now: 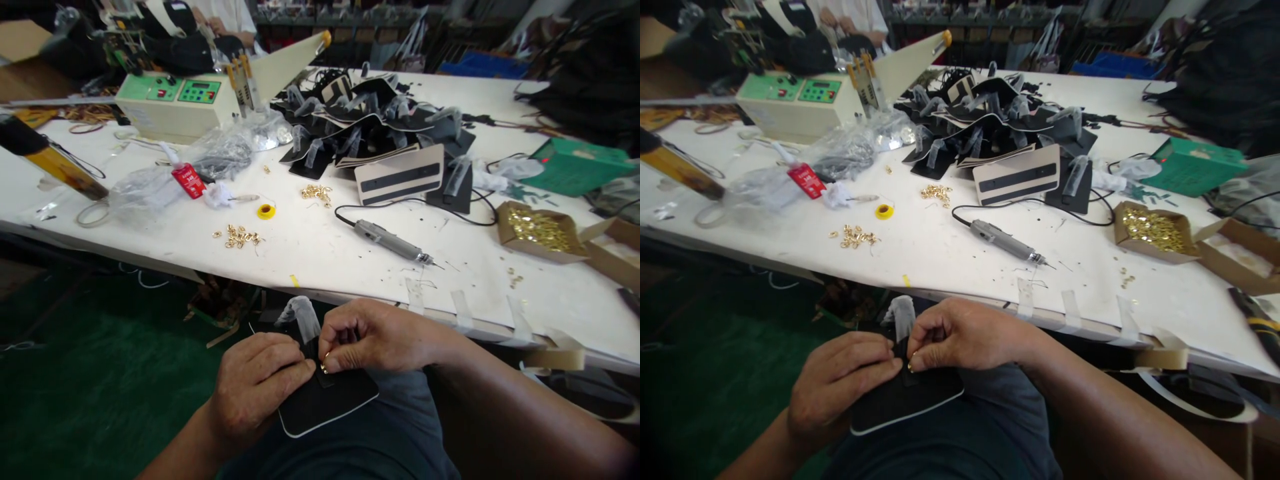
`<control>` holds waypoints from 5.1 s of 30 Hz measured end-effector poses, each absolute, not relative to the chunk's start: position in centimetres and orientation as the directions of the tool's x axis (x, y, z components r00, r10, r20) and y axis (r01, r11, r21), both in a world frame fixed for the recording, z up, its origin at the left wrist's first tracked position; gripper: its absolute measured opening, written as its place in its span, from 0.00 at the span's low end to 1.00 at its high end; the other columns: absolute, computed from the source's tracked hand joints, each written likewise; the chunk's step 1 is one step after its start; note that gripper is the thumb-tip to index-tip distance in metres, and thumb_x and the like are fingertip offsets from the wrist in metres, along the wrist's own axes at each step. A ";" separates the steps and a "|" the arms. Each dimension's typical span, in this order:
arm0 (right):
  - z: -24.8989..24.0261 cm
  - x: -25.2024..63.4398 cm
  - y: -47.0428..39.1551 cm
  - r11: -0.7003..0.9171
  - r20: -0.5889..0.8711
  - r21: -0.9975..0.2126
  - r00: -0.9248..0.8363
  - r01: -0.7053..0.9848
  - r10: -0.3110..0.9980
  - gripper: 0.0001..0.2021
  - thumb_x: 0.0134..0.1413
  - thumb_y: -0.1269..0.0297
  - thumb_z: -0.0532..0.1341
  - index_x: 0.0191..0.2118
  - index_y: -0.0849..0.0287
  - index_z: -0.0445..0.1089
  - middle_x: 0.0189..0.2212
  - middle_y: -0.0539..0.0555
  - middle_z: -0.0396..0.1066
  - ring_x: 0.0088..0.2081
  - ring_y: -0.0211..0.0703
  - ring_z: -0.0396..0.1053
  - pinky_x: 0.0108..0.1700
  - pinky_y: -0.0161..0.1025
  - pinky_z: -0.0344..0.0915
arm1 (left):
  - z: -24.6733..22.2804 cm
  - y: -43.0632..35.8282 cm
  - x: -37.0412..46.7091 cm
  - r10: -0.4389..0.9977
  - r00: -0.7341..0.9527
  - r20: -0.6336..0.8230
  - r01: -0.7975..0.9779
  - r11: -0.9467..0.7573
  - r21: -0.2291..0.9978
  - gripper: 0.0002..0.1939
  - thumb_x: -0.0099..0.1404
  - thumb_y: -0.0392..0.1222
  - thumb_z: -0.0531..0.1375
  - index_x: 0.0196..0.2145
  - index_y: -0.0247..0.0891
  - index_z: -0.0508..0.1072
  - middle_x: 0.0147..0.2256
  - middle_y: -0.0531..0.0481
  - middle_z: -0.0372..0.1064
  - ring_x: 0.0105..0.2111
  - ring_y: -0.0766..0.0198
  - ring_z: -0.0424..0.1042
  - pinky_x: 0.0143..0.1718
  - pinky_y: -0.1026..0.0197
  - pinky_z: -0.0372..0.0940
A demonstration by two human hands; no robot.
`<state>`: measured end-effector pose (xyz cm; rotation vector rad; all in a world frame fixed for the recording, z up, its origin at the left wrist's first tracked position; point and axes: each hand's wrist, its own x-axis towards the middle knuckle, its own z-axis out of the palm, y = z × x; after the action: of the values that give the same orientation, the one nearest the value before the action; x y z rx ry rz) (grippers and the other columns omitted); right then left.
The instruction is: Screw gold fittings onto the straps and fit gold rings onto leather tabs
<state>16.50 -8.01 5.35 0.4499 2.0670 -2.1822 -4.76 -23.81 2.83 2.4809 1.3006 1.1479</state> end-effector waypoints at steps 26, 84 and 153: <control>5.6 17.1 -10.5 0.195 -0.105 -0.963 -0.922 0.188 0.373 0.06 0.70 0.64 0.64 0.43 0.54 0.80 0.40 0.50 0.78 0.41 0.40 0.74 0.46 0.36 0.68 | 2.0 -24.0 -5.0 0.783 0.281 0.554 0.666 -0.575 0.475 0.09 0.73 0.34 0.60 0.48 0.33 0.79 0.40 0.42 0.78 0.42 0.59 0.77 0.43 0.56 0.74; 1.0 18.0 -4.4 -0.080 -0.373 -0.902 -0.675 0.423 0.637 0.15 0.62 0.53 0.63 0.33 0.61 0.75 0.26 0.48 0.72 0.27 0.38 0.66 0.29 0.34 0.58 | 1.2 -11.0 -4.1 0.900 0.085 -0.428 0.198 0.406 0.892 0.12 0.57 0.45 0.69 0.37 0.35 0.81 0.32 0.50 0.81 0.31 0.57 0.78 0.32 0.61 0.69; -0.5 16.3 1.7 -0.077 -0.492 -0.663 -0.355 0.744 0.795 0.17 0.50 0.61 0.68 0.46 0.60 0.80 0.38 0.59 0.82 0.37 0.50 0.79 0.35 0.37 0.70 | -6.5 -4.5 -3.8 0.961 0.175 0.215 0.679 -0.276 0.681 0.11 0.63 0.41 0.68 0.45 0.48 0.84 0.54 0.45 0.77 0.57 0.46 0.69 0.62 0.36 0.64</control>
<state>16.27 1.69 -0.55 1.8130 2.1697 -1.4899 -3.78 -4.53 -6.53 2.0254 1.5433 0.8739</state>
